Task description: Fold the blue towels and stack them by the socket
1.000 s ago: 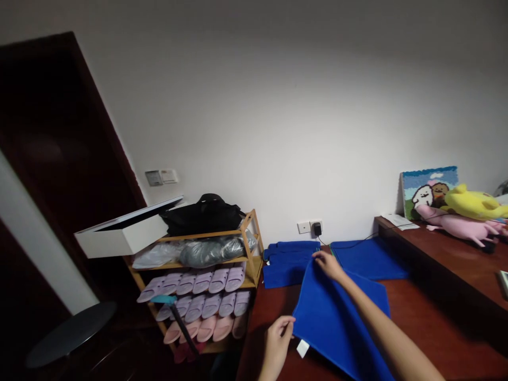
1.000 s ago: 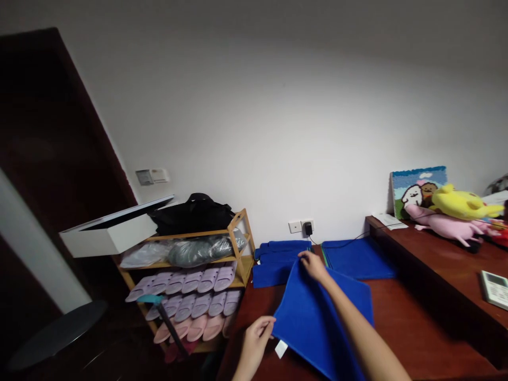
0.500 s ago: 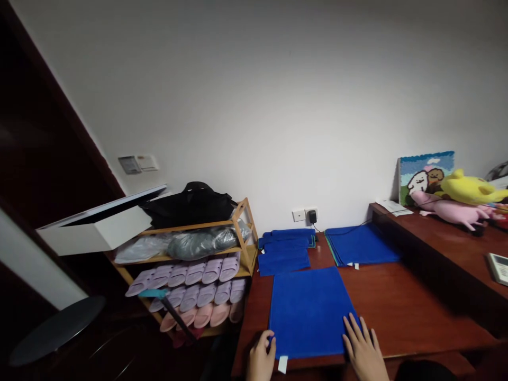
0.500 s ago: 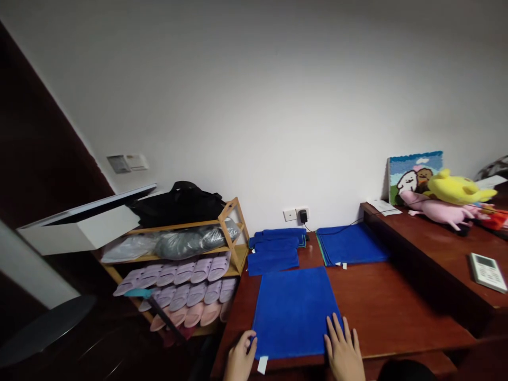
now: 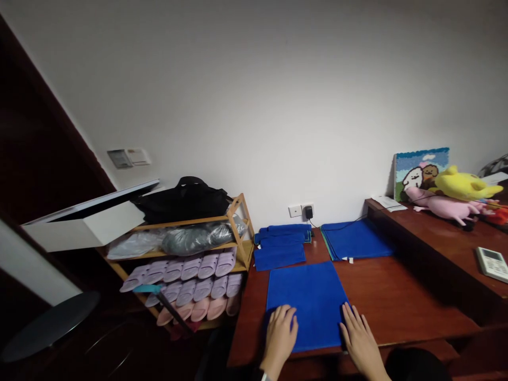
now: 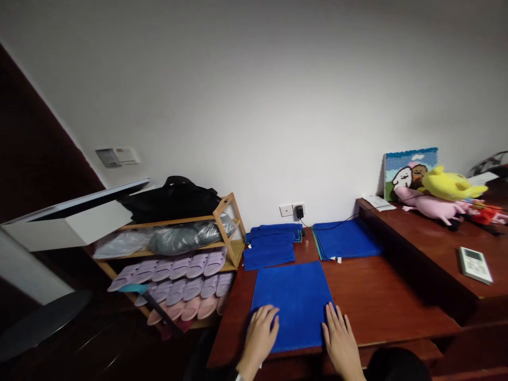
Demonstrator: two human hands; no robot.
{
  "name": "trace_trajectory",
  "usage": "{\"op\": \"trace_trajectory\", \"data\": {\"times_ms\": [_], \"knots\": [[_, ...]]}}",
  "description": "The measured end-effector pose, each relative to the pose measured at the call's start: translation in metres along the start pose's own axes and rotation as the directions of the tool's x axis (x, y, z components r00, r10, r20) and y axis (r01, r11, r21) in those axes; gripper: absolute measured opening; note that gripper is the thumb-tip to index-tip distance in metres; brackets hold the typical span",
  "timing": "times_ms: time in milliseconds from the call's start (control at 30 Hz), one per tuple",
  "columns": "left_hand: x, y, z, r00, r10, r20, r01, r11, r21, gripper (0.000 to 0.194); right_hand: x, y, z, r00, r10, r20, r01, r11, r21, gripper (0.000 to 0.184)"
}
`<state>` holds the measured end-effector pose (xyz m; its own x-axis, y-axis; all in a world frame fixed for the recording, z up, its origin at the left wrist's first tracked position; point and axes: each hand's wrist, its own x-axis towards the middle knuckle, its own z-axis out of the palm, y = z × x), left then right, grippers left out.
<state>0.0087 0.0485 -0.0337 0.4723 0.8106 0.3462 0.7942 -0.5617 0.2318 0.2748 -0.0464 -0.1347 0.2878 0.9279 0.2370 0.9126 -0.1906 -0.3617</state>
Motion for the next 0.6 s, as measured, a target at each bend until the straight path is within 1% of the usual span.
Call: {"op": "trace_trajectory", "data": {"times_ms": [67, 100, 167, 200, 267, 333, 433, 500, 533, 600], "knots": [[0.018, 0.027, 0.018, 0.995, 0.077, 0.064, -0.074, 0.996, -0.043, 0.041, -0.001, 0.003, 0.003, 0.999, -0.033, 0.001, 0.033, 0.999, -0.002, 0.065], [0.025, 0.037, 0.028, 0.989, 0.112, 0.098, -0.106, 0.993, -0.058, 0.043, -0.001, 0.005, 0.005, 0.999, -0.046, -0.008, 0.046, 0.999, 0.002, 0.065], [0.033, 0.048, 0.046, 0.974, 0.152, 0.166, -0.141, 0.987, -0.074, 0.049, -0.003, 0.009, 0.008, 0.998, -0.055, -0.033, 0.055, 0.998, 0.008, 0.065], [0.034, 0.048, 0.054, 0.969, 0.151, 0.197, -0.139, 0.988, -0.073, 0.052, -0.003, 0.011, 0.010, 0.998, -0.053, -0.040, 0.054, 0.999, 0.010, 0.065], [0.031, 0.038, 0.062, 0.966, 0.106, 0.236, -0.097, 0.994, -0.048, 0.056, -0.003, 0.013, 0.013, 0.998, -0.052, -0.044, 0.053, 0.999, 0.012, 0.065], [0.023, 0.016, 0.062, 0.970, 0.020, 0.243, -0.023, 1.000, 0.008, 0.058, -0.004, 0.014, 0.014, 0.997, -0.053, -0.048, 0.054, 0.998, 0.015, 0.064], [0.005, -0.023, 0.051, 0.966, -0.129, 0.224, 0.106, 0.988, 0.111, 0.060, -0.003, 0.013, 0.012, 0.999, -0.030, -0.037, 0.031, 0.999, 0.012, 0.063], [-0.006, -0.043, 0.043, 0.960, -0.185, 0.210, 0.154, 0.976, 0.154, 0.061, 0.004, 0.009, 0.005, 1.000, -0.002, -0.020, 0.002, 1.000, -0.003, 0.063], [-0.010, -0.049, 0.040, 0.959, -0.194, 0.208, 0.161, 0.973, 0.165, 0.061, 0.010, 0.007, 0.001, 1.000, 0.010, -0.015, -0.010, 1.000, -0.010, 0.063], [-0.014, -0.054, 0.036, 0.959, -0.197, 0.203, 0.161, 0.970, 0.180, 0.061, 0.026, 0.001, -0.009, 1.000, 0.019, -0.010, -0.019, 1.000, -0.010, 0.063]]}}
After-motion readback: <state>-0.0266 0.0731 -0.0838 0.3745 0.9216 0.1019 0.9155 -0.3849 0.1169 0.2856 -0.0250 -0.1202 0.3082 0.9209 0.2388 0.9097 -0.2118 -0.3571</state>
